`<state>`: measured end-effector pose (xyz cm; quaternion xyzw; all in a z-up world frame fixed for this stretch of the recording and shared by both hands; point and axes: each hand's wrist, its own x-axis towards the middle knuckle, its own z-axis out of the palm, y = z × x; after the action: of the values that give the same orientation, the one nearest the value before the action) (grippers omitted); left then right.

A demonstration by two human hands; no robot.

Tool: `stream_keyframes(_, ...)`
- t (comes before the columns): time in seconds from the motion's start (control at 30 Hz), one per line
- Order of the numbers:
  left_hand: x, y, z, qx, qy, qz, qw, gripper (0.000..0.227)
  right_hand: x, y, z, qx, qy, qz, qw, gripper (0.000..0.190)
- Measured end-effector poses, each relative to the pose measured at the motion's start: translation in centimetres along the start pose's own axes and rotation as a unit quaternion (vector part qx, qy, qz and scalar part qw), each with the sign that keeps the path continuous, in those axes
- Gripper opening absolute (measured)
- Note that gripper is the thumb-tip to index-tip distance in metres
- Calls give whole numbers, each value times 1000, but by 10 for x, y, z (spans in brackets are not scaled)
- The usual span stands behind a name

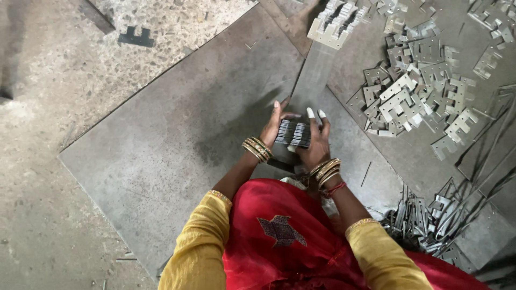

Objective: The person sits on the floor and repeatedly picks up small metal brackets from a pile, aligns them, and stacks them into neat piles. The person handles the brackets by hand and places the finished stacks on the floor beside the work area.

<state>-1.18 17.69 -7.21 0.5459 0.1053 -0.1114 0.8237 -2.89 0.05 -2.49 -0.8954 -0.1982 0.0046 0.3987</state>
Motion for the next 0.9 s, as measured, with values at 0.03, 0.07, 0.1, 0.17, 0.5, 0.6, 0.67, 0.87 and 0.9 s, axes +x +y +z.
stream_keyframes(0.03, 2, -5, 0, 14, 11, -5, 1000, 83, -2, 3, -3, -20, -9, -10, 1000, 113)
stream_keyframes(0.07, 3, -12, -2, 14, 21, -3, 1000, 82, -4, 6, -5, -75, -37, -30, 996, 108)
stream_keyframes(0.1, 8, -16, -4, 15, 28, 2, 999, 82, -2, 10, -8, -131, -61, -52, 988, 104)
stream_keyframes(0.17, 18, -26, -8, 67, 65, 39, 995, 77, 4, 18, -11, -225, -103, -79, 966, 95)
stream_keyframes(0.5, -23, -30, 14, 285, 253, 174, 908, 65, 125, 71, -25, -305, -105, -27, 946, 89)
stream_keyframes(0.6, -23, -24, 18, 301, 250, 172, 904, 64, 188, 80, -38, -337, -96, 10, 937, 94)
stream_keyframes(0.67, -22, -23, 20, 352, 242, 180, 886, 65, 226, 87, -49, -364, -45, -17, 930, 94)
stream_keyframes(0.87, -23, -11, 21, 296, 260, 184, 901, 54, 239, 128, -64, -270, -7, 21, 962, 107)
stream_keyframes(0.9, -24, -8, 20, 272, 261, 190, 906, 52, 233, 140, -71, -260, 0, 47, 964, 107)
